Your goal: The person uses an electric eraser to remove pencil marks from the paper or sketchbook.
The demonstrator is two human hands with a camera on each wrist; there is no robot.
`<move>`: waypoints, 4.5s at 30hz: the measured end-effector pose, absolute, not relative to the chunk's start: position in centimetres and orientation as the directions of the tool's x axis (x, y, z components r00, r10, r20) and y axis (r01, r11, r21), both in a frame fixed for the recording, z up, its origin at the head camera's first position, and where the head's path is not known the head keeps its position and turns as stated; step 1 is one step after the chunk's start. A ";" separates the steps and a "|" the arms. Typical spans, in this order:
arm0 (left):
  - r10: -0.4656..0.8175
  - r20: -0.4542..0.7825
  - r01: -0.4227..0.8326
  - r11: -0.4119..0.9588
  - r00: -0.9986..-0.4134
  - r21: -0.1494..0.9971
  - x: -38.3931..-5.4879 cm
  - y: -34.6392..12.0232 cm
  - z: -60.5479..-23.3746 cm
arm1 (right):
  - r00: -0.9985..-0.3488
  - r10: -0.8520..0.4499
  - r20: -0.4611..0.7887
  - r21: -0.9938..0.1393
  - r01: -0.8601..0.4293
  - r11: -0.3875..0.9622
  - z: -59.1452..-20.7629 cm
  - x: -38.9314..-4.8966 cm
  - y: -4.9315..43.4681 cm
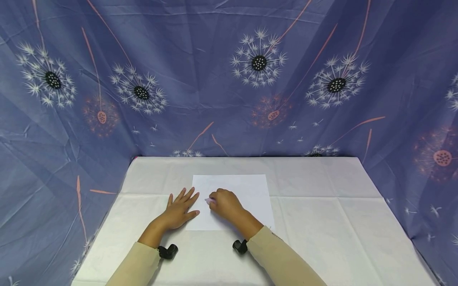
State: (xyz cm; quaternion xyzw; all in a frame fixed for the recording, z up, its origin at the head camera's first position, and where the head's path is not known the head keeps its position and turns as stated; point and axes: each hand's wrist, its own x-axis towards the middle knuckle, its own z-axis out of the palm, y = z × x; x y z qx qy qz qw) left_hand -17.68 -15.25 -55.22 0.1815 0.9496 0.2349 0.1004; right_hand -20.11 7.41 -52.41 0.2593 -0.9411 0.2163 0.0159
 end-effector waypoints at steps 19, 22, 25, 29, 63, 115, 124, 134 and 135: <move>0.392 -0.126 0.294 0.833 -0.911 0.468 -17.6 -15.2 -54.7 | -0.877 -0.465 0.123 -0.386 -0.473 0.792 -52.3 -20.4 7.5; 0.388 -0.132 0.289 0.839 -0.912 0.462 -17.7 -15.2 -54.7 | -0.879 -0.460 0.125 -0.393 -0.469 0.791 -52.4 -20.5 7.6; 0.389 -0.126 0.293 0.837 -0.913 0.463 -17.8 -15.2 -54.8 | -0.893 -0.433 0.127 -0.383 -0.446 0.809 -52.5 -20.7 7.8; 0.390 -0.129 0.293 0.838 -0.912 0.460 -17.8 -15.2 -54.8 | -0.899 -0.423 0.117 -0.387 -0.433 0.814 -52.6 -21.0 7.9; 0.383 -0.135 0.281 0.837 -0.914 0.469 -17.6 -15.1 -54.6 | -0.870 -0.476 0.132 -0.386 -0.487 0.783 -52.6 -20.1 7.2; 0.392 -0.121 0.296 0.832 -0.912 0.469 -17.5 -15.1 -54.3 | -0.863 -0.486 0.138 -0.404 -0.497 0.768 -52.7 -20.3 7.1; 0.390 -0.123 0.290 0.830 -0.912 0.477 -17.6 -15.2 -54.5 | -0.857 -0.498 0.135 -0.393 -0.507 0.767 -52.8 -20.3 7.0; 0.388 -0.121 0.287 0.827 -0.914 0.483 -17.6 -15.2 -54.7 | -0.861 -0.490 0.135 -0.391 -0.501 0.773 -52.8 -20.4 6.8; 0.388 -0.122 0.287 0.828 -0.913 0.482 -17.6 -15.2 -54.7 | -0.862 -0.488 0.135 -0.389 -0.499 0.774 -52.8 -20.5 6.8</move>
